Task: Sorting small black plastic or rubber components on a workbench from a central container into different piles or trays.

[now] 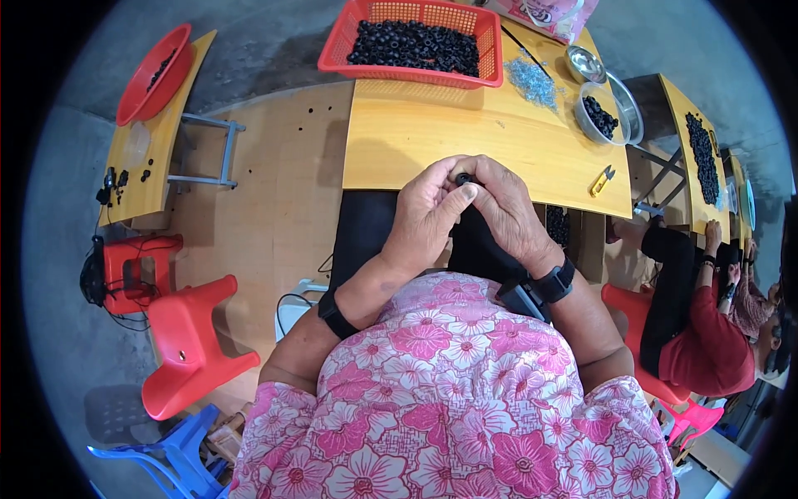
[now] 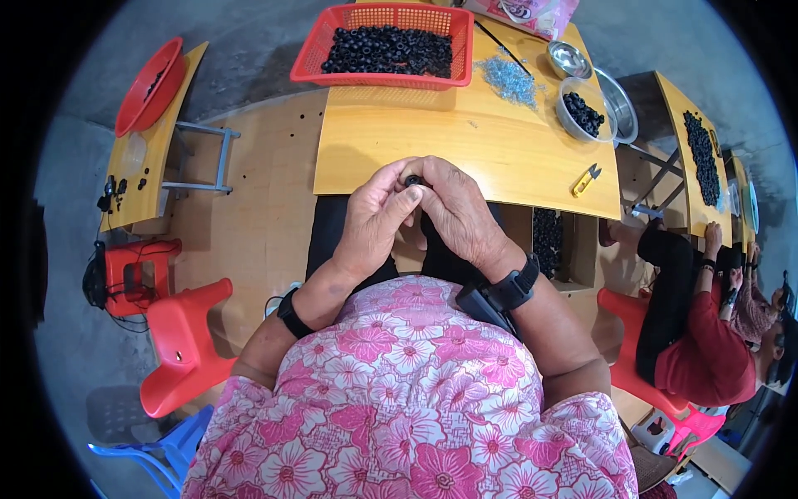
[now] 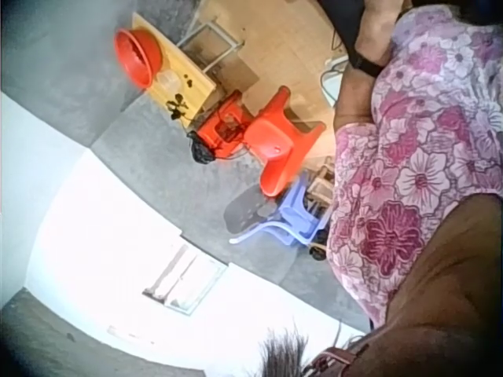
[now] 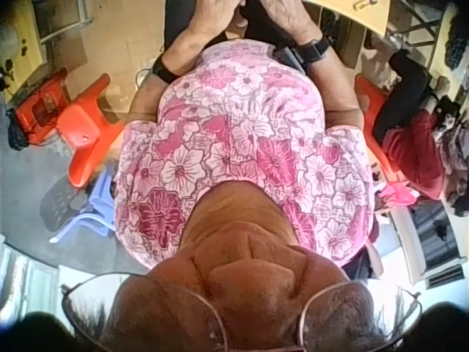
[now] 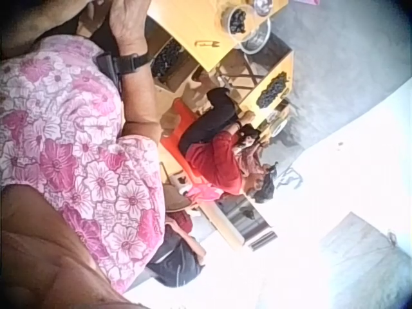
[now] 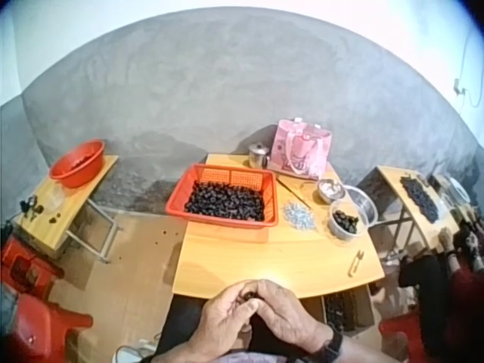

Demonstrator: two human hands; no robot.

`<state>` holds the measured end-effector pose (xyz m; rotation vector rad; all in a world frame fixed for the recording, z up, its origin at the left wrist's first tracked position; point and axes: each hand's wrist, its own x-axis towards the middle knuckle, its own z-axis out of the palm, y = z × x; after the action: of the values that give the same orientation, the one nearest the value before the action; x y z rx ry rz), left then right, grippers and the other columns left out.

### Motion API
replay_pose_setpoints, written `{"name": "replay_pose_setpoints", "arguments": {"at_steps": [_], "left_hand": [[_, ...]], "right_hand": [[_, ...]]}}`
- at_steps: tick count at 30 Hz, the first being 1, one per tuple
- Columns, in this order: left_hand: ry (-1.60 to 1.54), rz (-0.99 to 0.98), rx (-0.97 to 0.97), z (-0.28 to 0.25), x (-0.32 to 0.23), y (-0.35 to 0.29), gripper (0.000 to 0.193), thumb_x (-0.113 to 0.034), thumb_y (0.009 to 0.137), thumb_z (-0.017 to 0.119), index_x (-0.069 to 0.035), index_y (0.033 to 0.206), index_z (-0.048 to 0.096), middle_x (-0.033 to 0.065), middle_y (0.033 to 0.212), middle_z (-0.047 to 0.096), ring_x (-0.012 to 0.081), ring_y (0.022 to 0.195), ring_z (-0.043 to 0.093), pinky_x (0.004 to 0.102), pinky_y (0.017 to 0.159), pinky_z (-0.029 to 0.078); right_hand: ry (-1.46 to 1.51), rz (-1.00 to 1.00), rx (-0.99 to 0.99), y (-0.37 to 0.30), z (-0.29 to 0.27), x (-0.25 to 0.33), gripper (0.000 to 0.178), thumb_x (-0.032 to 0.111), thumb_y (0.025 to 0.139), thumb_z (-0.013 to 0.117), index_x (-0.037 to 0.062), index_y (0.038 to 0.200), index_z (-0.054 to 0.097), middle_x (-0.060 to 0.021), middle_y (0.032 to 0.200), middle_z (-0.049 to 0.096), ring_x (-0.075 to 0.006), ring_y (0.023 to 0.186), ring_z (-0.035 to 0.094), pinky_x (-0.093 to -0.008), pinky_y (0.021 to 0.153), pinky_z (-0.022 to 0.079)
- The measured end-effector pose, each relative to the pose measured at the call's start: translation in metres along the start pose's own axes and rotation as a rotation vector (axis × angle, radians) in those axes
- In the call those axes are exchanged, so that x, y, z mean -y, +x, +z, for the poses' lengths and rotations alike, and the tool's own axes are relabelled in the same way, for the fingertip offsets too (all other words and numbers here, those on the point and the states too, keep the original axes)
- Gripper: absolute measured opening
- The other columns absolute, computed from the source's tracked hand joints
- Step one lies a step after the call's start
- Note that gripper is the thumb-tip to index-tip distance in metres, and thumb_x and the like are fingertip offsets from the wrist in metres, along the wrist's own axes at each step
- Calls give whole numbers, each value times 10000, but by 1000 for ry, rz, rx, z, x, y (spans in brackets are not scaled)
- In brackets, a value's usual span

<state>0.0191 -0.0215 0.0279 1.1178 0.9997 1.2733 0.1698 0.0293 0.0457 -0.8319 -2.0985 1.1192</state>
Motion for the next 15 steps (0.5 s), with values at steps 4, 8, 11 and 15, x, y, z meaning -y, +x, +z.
{"name": "replay_pose_setpoints", "arguments": {"at_steps": [4, 8, 11, 15], "left_hand": [[66, -2, -29, 2, -2, 0, 417, -226, 961, 564, 20, 1290, 496, -15, 831, 522, 38, 700, 483, 183, 628, 432], [36, 88, -26, 5, -5, 2, 412, -237, 958, 567, 29, 1268, 507, -13, 809, 527, 39, 700, 490, 184, 621, 434], [164, 120, -18, 1, -3, 3, 423, -244, 957, 569, 36, 1268, 503, -7, 799, 533, 43, 694, 495, 182, 620, 436], [177, 93, -33, 2, -3, 2, 433, -228, 954, 571, 36, 1287, 491, -3, 785, 537, 45, 687, 497, 186, 619, 440]], "right_hand": [[-2, -53, -20, -1, -1, -7, 206, 129, 941, 472, 30, 1105, 546, -149, 963, 598, -295, 880, 606, -358, 797, 476], [-56, -69, -17, 2, -4, 0, 214, 122, 938, 478, 33, 1120, 545, -152, 960, 595, -302, 863, 612, -366, 786, 480], [-29, -65, -21, 2, -2, 1, 210, 115, 934, 483, 36, 1119, 543, -152, 949, 594, -304, 866, 613, -374, 778, 482], [-51, -80, -29, 1, 0, -3, 195, 109, 932, 484, 39, 1104, 546, -151, 938, 590, -309, 853, 612, -372, 758, 486]]}}
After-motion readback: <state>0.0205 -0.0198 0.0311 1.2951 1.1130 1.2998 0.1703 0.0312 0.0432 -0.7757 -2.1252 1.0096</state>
